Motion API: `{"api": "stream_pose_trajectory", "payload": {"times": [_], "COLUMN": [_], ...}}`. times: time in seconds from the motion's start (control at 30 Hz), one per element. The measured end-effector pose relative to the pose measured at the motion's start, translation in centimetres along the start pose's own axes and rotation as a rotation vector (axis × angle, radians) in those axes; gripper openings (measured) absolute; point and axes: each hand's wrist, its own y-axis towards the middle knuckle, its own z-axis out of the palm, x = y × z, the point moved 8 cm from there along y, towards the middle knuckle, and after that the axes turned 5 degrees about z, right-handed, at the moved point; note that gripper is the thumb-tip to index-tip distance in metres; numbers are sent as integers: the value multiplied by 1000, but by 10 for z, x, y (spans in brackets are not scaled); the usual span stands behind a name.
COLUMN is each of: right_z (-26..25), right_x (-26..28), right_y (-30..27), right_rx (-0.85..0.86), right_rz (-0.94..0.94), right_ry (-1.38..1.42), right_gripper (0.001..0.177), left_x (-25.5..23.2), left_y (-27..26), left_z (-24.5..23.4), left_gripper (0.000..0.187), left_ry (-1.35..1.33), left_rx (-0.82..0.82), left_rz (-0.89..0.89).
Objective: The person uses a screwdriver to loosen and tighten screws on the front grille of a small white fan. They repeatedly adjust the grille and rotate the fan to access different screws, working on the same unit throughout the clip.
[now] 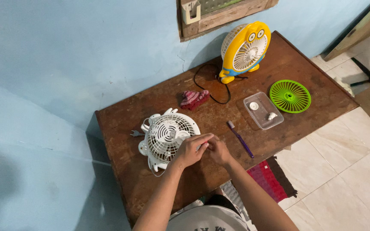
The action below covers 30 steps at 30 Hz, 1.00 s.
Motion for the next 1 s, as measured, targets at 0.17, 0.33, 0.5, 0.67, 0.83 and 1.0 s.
{"api": "stream_pose_trajectory", "payload": {"times": [0.17, 0.33, 0.5, 0.67, 0.83, 1.0], "right_z": [1, -3, 5, -11, -17, -25], "right_x": [-3, -3, -17, 8, 10, 19], "right_y": [0, 2, 14, 7, -2, 6], "right_rx": [-104, -129, 235, -67, -77, 61], "right_rz": [183, 89, 214, 173, 195, -42], "right_ry": [-99, -64, 159, -89, -98, -175], "right_gripper": [43, 43, 31, 36, 33, 30], "left_x": [3, 9, 4, 20, 2, 2], "left_y": [6, 6, 8, 8, 11, 17], "left_z": [0, 3, -8, -10, -15, -12], "left_gripper": [29, 35, 29, 28, 28, 26], "left_ry": [93, 56, 7, 121, 5, -69], "left_rx": [-88, -55, -20, -104, -80, 30], "left_rz": [-40, -169, 65, -200, -32, 72]}}
